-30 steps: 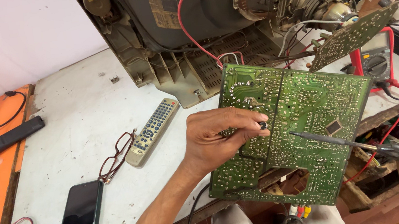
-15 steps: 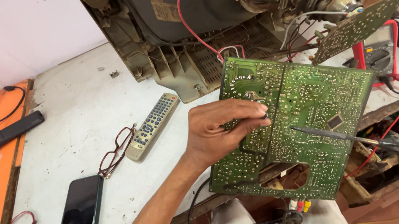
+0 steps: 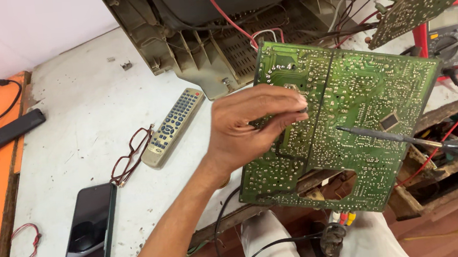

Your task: The person holds a green circuit board and uses a soldering iron to reflow solder on multiple connection points. They briefly pick up a small component and place it on the board before continuing to solder various joints across the surface.

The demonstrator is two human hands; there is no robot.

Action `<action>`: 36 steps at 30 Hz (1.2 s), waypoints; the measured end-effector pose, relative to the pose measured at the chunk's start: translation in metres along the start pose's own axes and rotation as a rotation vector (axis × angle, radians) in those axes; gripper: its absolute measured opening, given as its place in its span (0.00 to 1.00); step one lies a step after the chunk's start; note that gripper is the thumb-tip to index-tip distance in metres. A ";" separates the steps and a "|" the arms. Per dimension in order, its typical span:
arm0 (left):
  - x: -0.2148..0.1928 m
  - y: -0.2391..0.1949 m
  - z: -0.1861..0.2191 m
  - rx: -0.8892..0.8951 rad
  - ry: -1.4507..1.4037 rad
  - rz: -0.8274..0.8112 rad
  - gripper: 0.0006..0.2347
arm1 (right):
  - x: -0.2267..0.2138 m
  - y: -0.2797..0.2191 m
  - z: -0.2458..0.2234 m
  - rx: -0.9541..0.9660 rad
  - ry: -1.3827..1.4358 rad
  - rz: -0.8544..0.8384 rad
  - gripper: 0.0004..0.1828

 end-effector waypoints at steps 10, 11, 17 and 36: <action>-0.084 0.012 -0.050 -0.303 0.250 -0.058 0.06 | 0.028 0.004 -0.006 -0.162 -0.035 0.023 0.13; -0.087 0.009 -0.062 -0.397 0.306 -0.103 0.06 | 0.028 0.006 -0.005 -0.147 0.084 0.036 0.13; -0.080 -0.026 -0.128 -0.793 0.821 -0.555 0.07 | 0.031 0.004 -0.012 -0.092 0.035 0.051 0.12; -0.024 0.088 -0.087 -0.401 0.033 -0.152 0.13 | 0.202 0.025 -0.055 0.001 -0.117 0.137 0.16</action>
Point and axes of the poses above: each hand's wrist, its own y-axis towards the middle knuckle, its own x-axis out of the palm, z = x × y, the point moved 7 cm from there along y, towards the middle knuckle, and after that the axes turned 3 degrees about y, right-handed, at the moved point
